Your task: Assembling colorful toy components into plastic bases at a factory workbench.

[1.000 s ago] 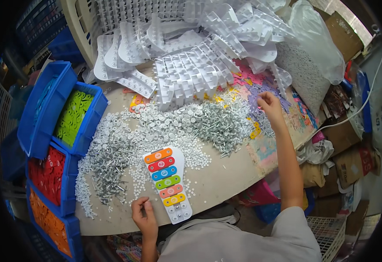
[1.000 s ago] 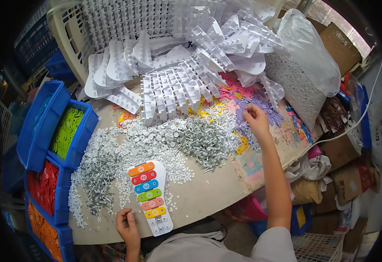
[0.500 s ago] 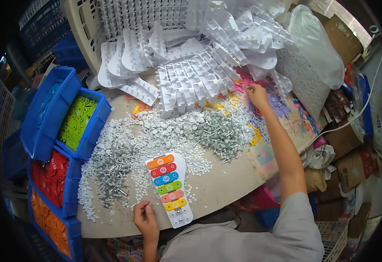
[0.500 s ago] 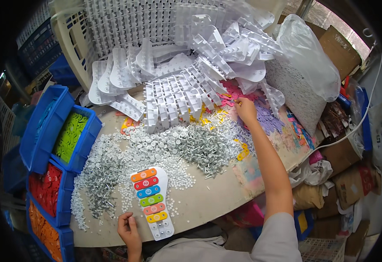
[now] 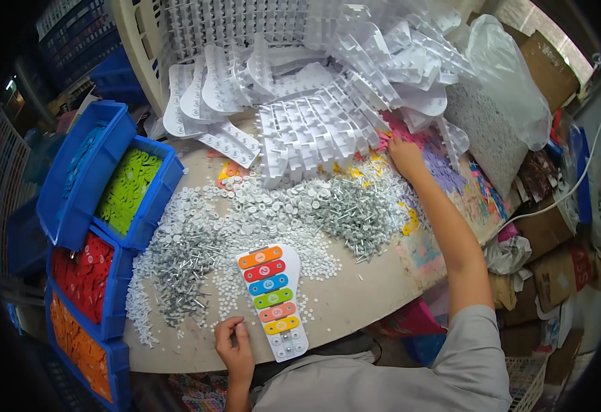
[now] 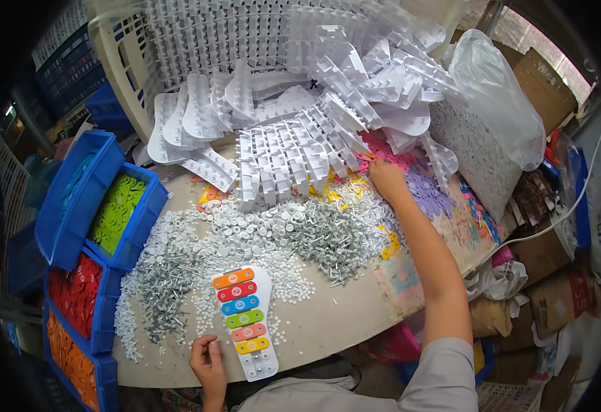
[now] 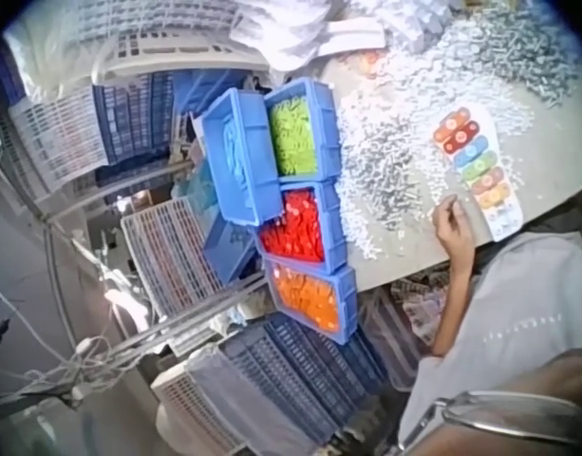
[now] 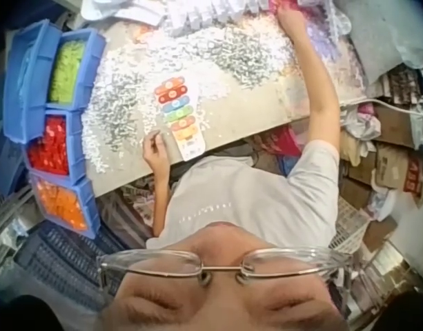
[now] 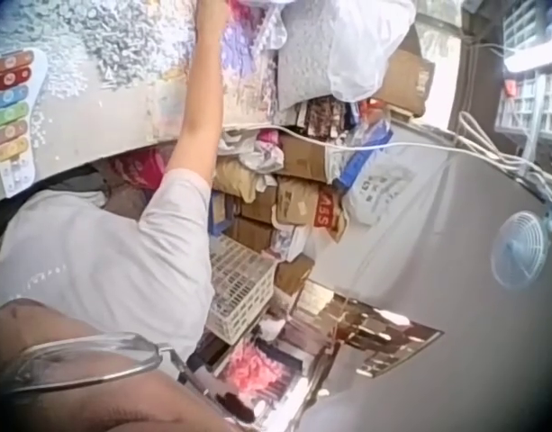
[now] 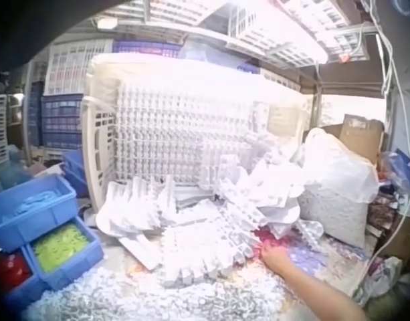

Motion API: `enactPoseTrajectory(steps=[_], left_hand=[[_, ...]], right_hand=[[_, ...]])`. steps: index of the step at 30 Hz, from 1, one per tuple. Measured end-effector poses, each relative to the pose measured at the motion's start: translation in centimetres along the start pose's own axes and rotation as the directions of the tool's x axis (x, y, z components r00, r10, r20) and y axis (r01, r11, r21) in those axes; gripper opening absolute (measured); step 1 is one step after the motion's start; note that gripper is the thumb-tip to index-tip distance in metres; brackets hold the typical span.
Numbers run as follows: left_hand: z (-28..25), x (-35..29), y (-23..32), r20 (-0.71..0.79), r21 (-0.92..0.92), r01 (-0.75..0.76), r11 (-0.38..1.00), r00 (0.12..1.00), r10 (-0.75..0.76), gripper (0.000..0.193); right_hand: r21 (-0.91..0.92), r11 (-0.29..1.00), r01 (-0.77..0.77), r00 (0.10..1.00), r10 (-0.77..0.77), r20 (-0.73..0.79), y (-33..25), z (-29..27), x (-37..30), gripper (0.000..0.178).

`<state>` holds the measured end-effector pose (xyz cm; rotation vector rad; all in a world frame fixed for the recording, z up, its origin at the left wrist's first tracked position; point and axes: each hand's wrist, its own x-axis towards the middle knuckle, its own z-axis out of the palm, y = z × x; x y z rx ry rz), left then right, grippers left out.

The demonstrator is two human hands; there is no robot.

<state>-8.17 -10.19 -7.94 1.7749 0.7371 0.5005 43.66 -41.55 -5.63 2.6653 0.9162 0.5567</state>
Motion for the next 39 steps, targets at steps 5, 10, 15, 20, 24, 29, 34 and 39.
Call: enactPoseTrajectory(steps=[5, 10, 15, 20, 24, 29, 34, 39], left_hand=[[-0.4, -0.5, -0.4, -0.009, -0.054, 0.028, 0.998, 1.0, -0.028, 0.01], [-0.7, -1.3, 0.8, -0.097, -0.103, 0.053, 0.993, 0.993, -0.063, 0.008], [-0.2, -0.9, 2.8, -0.058, 0.105, -0.264, 0.959, 0.961, 0.271, 0.017], [0.8, -1.0, 2.4, 0.029, -0.021, -0.105, 0.994, 0.994, 0.106, 0.03], [0.4, -1.6, 3.0, 0.128, -0.016, -0.098, 0.995, 0.987, 0.099, 0.04], [0.1, -1.6, 3.0, 0.212, 0.122, -0.253, 0.96, 0.951, 0.224, 0.049], [0.2, -1.6, 3.2, 0.255, 0.209, -0.302, 0.93, 0.935, 0.246, 0.055], [0.5, -1.6, 3.4, 0.246, 0.209, -0.303, 0.93, 0.937, 0.249, 0.056]], right_hand=[[-0.029, 0.998, 0.064, 0.995, -0.066, -0.069, 0.6, -0.4, -1.4, 0.016], [0.08, 0.962, -0.26, 0.959, 0.267, -0.097, -4.8, -8.9, -5.0, 0.009], [0.767, 0.584, -0.264, 0.945, 0.314, 0.086, -15.0, -21.5, -12.4, 0.008], [0.909, 0.412, 0.061, 0.998, -0.038, -0.05, -23.8, -24.8, -18.5, 0.016], [0.876, 0.358, 0.323, 0.942, -0.216, -0.259, -26.9, -24.1, -20.5, 0.027], [0.834, 0.406, 0.374, 0.917, -0.296, -0.268, -28.6, -23.5, -21.7, 0.03], [0.804, 0.473, 0.361, 0.927, -0.28, -0.251, -28.9, -23.2, -21.9, 0.029], [0.869, 0.436, 0.234, 0.961, -0.241, -0.138, -28.0, -22.7, -22.0, 0.023]])
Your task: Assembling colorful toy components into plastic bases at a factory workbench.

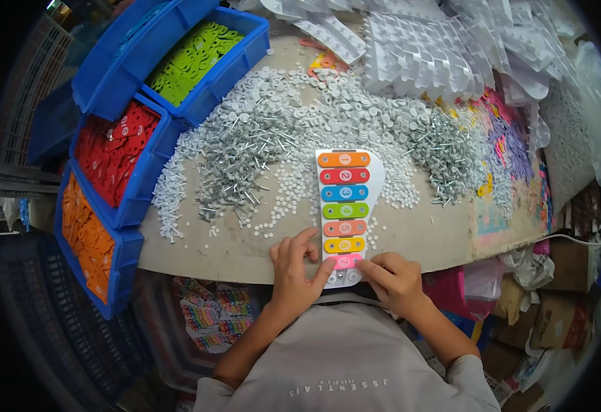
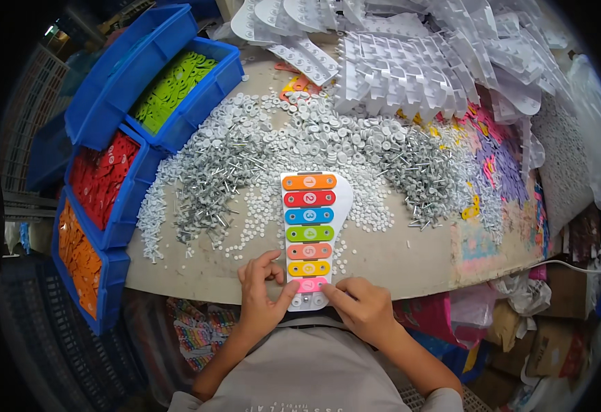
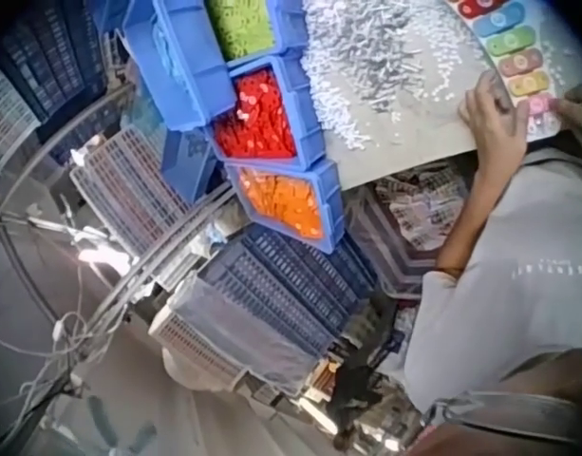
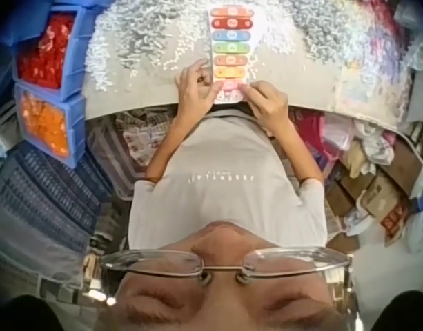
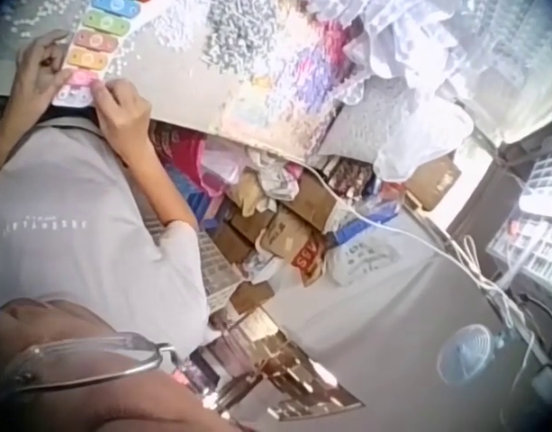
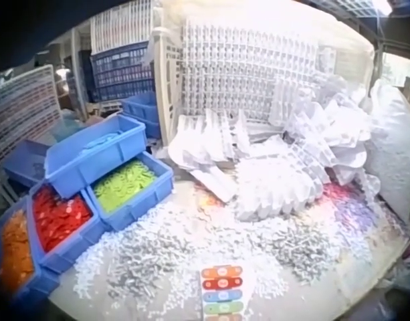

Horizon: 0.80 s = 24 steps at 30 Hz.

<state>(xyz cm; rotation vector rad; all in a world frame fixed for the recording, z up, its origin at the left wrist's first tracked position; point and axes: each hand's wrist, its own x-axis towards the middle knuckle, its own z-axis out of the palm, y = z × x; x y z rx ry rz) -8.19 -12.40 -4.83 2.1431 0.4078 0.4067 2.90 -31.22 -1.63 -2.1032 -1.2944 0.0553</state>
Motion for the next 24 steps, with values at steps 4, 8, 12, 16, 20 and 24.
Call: enactPoseTrajectory(steps=[4, 8, 12, 16, 20, 24], left_hand=[[0.0, 0.0, 0.1, -0.031, -0.064, 0.025, 0.998, 0.999, -0.027, 0.054], [-1.1, 0.2, 1.3, -0.115, -0.075, -0.035, 0.997, 0.993, 0.026, 0.036], [-2.1, 1.0, 3.1, -0.027, -0.075, -0.245, 0.967, 0.969, 0.244, 0.012], [-2.3, 1.3, 4.3, 0.087, -0.189, -0.188, 0.964, 0.974, 0.207, 0.013], [-2.5, 1.1, 3.5, 0.128, -0.254, -0.076, 0.964, 0.985, 0.112, 0.015], [-2.8, 0.7, 3.1, 0.148, -0.331, -0.033, 0.943, 0.985, 0.087, 0.016]], right_hand=[[0.321, 0.884, -0.339, 0.941, 0.326, 0.094, -0.9, -1.0, -0.2, 0.024], [0.653, 0.526, -0.545, 0.795, 0.572, 0.202, -1.5, -2.1, -0.4, 0.03], [0.686, 0.55, -0.477, 0.853, 0.477, 0.21, -3.4, -2.4, 1.7, 0.033], [0.653, 0.593, -0.471, 0.882, 0.337, 0.33, -4.7, -2.5, 2.6, 0.044], [0.655, 0.61, -0.446, 0.895, 0.319, 0.312, -4.8, -2.7, 3.0, 0.051], [0.712, 0.496, -0.497, 0.861, 0.38, 0.337, -4.7, -2.6, 3.1, 0.054]])
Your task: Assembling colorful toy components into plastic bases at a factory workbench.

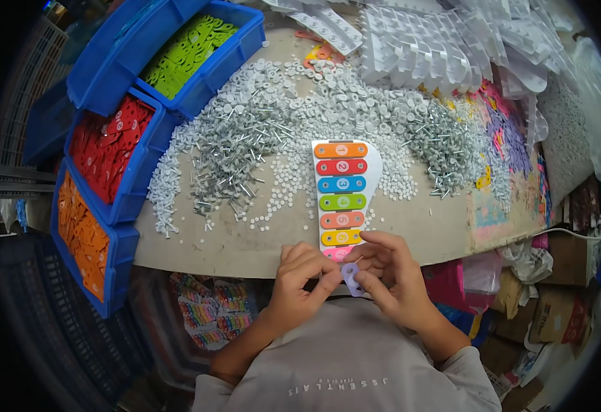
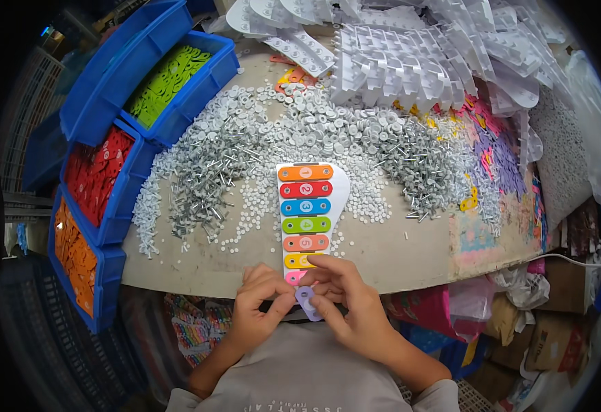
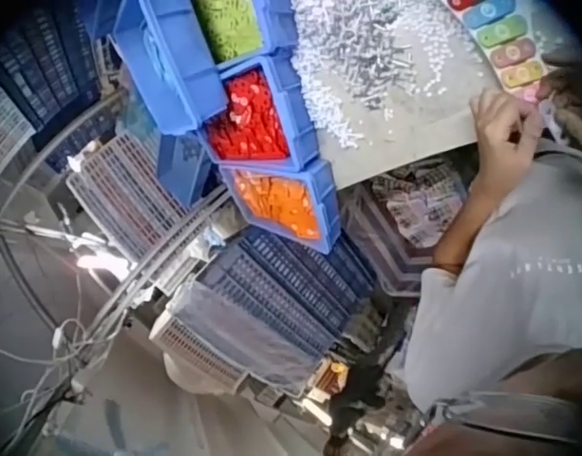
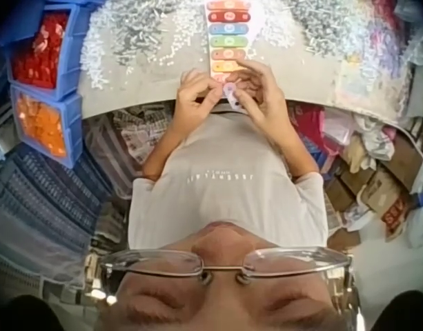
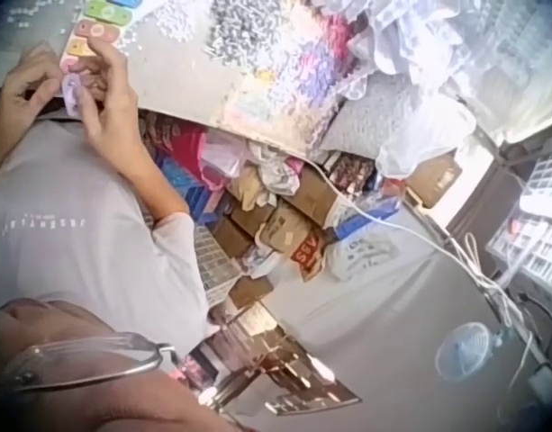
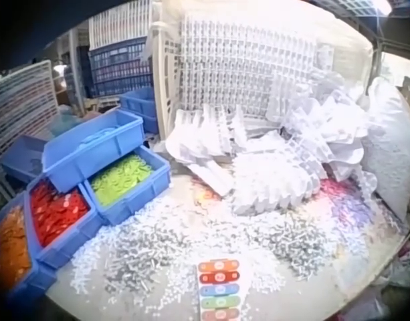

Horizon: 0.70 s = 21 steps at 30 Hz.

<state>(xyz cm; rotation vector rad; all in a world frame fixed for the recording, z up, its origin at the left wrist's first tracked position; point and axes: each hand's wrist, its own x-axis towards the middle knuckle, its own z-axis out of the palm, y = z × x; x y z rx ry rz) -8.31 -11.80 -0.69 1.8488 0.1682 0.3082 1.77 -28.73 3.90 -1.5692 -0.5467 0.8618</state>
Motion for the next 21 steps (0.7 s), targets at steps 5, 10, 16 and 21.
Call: enactPoseTrajectory(steps=[5, 10, 16, 21], left_hand=[[-0.2, -0.2, 0.0, 0.043, 0.002, 0.021, 1.0, 0.999, -0.021, 0.017], [-0.5, -0.2, 0.3, 0.022, 0.039, 0.043, 0.998, 0.999, -0.044, 0.017], [-0.9, -1.3, -0.5, 0.037, -0.084, 0.162, 0.983, 0.987, -0.159, 0.012], [-0.2, -3.3, -0.7, 0.039, -0.544, 0.392, 0.742, 0.895, -0.445, 0.011]], right_hand=[[-0.102, 0.995, 0.023, 0.999, -0.019, 0.042, -0.2, -0.3, 0.5, 0.061], [-0.125, 0.992, 0.036, 0.998, -0.029, 0.06, 0.2, 0.0, 0.5, 0.062], [-0.333, 0.934, 0.128, 0.991, -0.129, 0.017, -0.2, 0.8, 0.6, 0.049], [-0.369, 0.929, -0.015, 0.999, 0.026, 0.026, 0.2, 0.2, -0.7, 0.023]])
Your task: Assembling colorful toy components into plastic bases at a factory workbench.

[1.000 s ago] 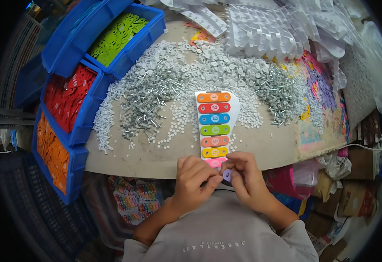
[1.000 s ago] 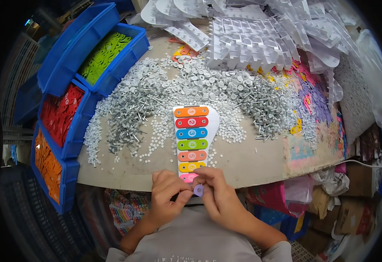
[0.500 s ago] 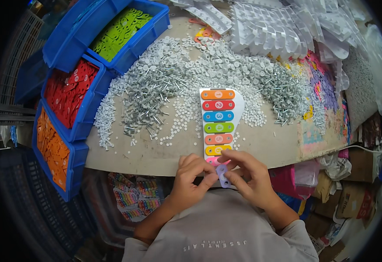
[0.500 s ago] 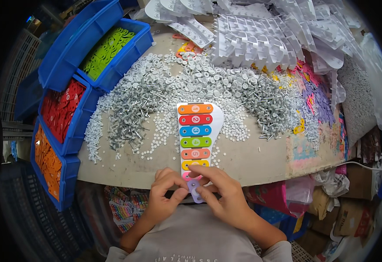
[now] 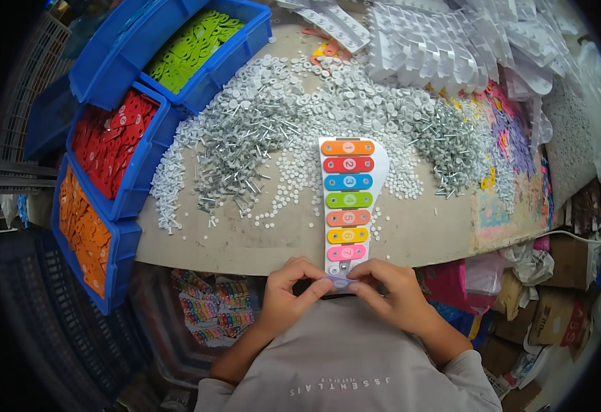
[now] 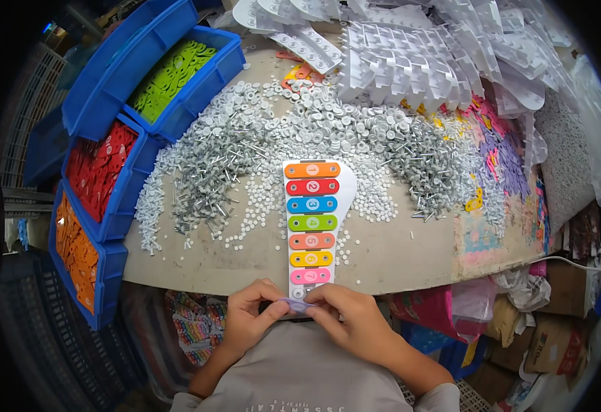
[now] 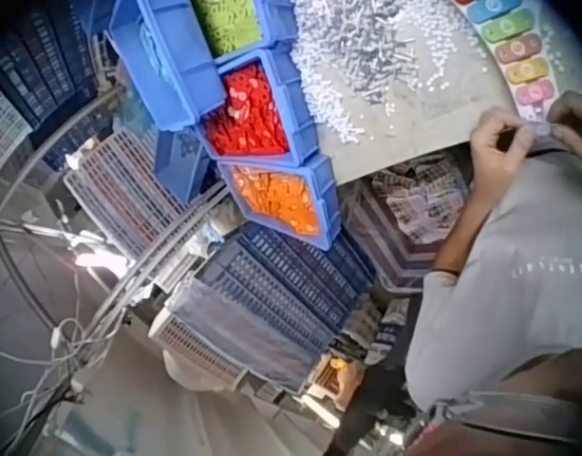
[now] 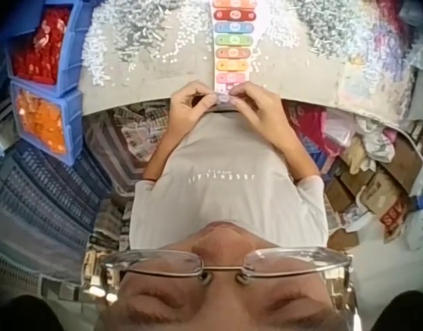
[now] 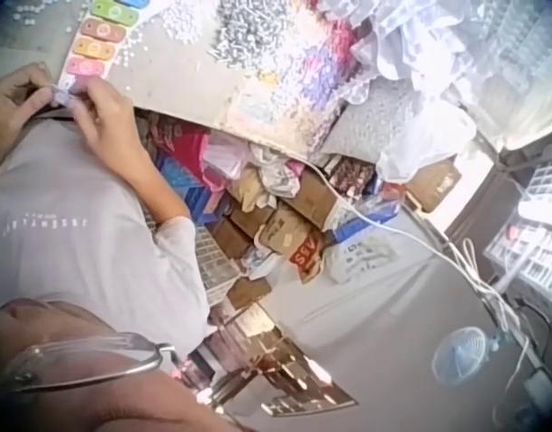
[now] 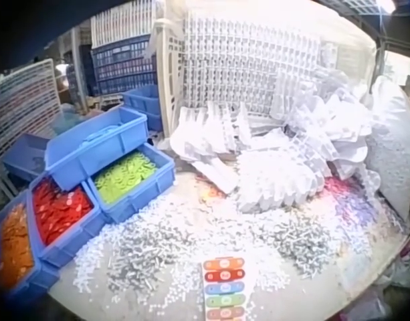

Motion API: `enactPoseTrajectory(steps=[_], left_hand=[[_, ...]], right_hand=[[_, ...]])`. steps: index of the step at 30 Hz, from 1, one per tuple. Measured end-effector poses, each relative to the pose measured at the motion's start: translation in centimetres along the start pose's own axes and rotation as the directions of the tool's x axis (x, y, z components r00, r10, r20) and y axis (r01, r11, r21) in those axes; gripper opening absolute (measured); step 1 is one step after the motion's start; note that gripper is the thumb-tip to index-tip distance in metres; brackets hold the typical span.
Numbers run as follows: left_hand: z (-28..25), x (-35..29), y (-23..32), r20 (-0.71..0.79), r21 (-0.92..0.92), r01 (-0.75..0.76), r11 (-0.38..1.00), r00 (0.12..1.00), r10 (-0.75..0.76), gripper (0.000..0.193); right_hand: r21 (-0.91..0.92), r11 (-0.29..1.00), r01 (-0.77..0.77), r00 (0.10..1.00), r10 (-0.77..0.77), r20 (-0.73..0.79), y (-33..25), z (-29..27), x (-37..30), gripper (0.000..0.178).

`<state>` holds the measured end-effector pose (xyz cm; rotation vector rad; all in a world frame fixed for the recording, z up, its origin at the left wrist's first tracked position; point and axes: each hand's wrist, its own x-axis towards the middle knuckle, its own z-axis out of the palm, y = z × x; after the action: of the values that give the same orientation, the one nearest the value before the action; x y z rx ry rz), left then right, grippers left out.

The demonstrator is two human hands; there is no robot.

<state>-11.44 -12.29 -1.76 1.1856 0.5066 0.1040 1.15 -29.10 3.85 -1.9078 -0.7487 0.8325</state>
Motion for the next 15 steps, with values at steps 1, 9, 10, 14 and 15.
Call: enactPoseTrajectory(steps=[1, 9, 10, 14, 15], left_hand=[[-0.1, 0.1, 0.1, 0.031, 0.23, -0.121, 0.966, 0.993, 0.117, 0.012], [0.6, 1.2, -0.6, 0.167, 0.772, -0.398, 0.496, 0.879, 0.446, 0.018], [0.6, 1.3, -0.8, 0.152, 0.783, -0.382, 0.491, 0.883, 0.444, 0.019], [0.3, 1.5, -0.8, 0.114, 0.789, -0.327, 0.521, 0.91, 0.398, 0.023], [0.3, 1.4, -0.9, 0.104, 0.796, -0.32, 0.514, 0.909, 0.404, 0.023]], right_hand=[[0.056, 0.997, -0.045, 0.999, 0.044, 0.024, 0.2, 0.0, -0.2, 0.018], [-0.213, 0.967, 0.137, 0.979, -0.165, -0.122, 1.6, 0.8, 0.5, 0.013], [-0.242, 0.955, 0.173, 0.97, -0.208, -0.127, 1.8, 0.9, 0.6, 0.014], [-0.288, 0.946, 0.147, 0.973, -0.19, -0.128, 1.6, 1.1, 0.9, 0.013], [-0.281, 0.956, 0.088, 0.975, -0.14, -0.17, 1.6, 1.1, 0.9, 0.014]])
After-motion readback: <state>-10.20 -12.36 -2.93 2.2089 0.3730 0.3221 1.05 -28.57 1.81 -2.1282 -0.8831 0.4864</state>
